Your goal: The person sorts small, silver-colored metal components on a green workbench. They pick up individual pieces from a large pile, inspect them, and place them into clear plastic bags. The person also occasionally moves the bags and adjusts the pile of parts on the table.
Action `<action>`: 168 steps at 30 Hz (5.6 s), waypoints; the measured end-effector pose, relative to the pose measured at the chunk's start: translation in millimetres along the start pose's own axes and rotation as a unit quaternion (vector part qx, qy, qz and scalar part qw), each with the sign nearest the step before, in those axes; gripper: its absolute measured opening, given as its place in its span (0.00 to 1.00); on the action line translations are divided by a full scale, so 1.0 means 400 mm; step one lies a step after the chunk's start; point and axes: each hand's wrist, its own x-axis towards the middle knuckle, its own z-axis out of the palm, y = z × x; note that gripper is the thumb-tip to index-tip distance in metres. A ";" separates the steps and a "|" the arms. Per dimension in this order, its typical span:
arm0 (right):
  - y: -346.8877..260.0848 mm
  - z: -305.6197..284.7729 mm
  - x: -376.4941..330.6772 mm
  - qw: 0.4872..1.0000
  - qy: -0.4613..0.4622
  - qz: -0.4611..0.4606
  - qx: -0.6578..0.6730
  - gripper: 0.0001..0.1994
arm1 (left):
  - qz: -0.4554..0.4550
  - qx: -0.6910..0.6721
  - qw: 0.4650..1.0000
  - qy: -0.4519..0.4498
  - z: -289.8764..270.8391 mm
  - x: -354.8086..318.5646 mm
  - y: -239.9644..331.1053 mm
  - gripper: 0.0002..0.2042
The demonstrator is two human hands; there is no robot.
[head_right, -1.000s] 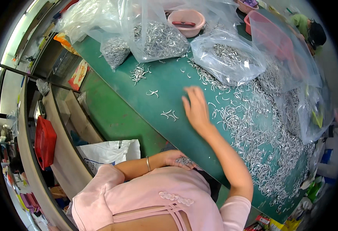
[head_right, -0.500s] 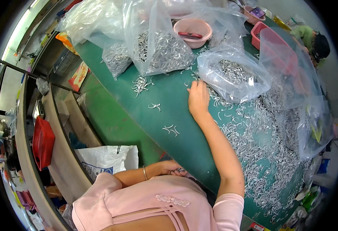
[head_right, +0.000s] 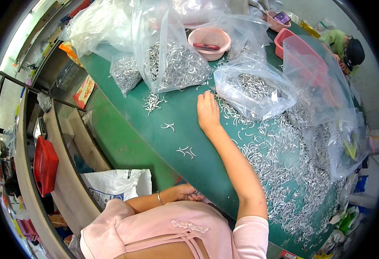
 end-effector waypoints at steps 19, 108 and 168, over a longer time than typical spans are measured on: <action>0.054 -0.084 -0.050 0.919 -0.040 0.184 0.345 0.09 | 0.019 0.009 0.999 -0.032 -0.002 0.007 0.009 0.18; 0.602 -0.600 -0.807 0.892 0.195 0.390 -0.117 0.28 | 0.381 0.887 0.201 0.166 0.391 0.221 0.266 0.24; 0.362 -0.476 -0.774 0.915 0.213 0.321 -0.118 0.12 | 0.499 0.776 0.345 0.172 0.338 0.127 0.304 0.17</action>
